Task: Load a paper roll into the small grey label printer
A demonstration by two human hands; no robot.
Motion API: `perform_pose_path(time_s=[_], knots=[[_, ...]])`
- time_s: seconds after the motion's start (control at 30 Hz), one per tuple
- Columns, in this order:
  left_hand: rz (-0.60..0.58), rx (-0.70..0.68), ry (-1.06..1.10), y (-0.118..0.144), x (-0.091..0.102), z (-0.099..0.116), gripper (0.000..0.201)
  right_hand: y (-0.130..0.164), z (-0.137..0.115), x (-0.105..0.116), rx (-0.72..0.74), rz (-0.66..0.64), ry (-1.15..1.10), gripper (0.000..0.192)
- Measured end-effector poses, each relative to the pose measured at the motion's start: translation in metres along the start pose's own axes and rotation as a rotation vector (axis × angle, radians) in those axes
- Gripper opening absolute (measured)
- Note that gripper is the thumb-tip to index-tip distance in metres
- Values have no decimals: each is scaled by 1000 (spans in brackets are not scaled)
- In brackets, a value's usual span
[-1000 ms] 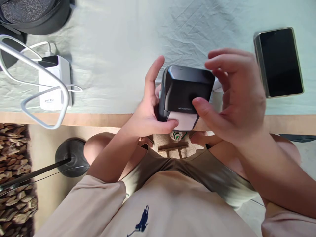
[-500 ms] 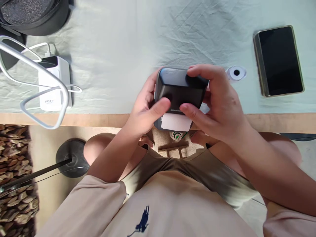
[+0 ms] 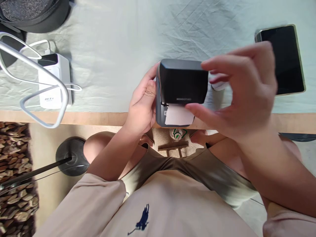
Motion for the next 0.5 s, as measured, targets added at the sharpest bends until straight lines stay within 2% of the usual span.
perform_pose_path(time_s=[0.1, 0.2, 0.3, 0.37, 0.5], knots=[[-25, -48, 49, -2, -2, 3, 45, -5, -5, 18, -73, 222, -2, 26], [-101, -54, 55, -3, -4, 1, 56, -10, -7, 21, -158, 243, -51, 20], [-125, -71, 27, -4, 1, -1, 58, -19, -22, 13, -37, 81, -6, 10], [-176, -90, 47, -4, 1, -1, 58, -20, -24, 3, 13, -78, 117, 13], [-208, -80, 9, 0, 2, -2, 65, -16, -7, -16, -72, -381, 303, 18]])
Point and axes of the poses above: each hand's wrist, its own y-axis away from the middle knuckle, its own x-axis out of the back of the hand, z = x × y, the point moved 9 cm from there along -y, towards the middle knuckle, and after that the axes turned 8 degrees about y, right-handed, at the moved point
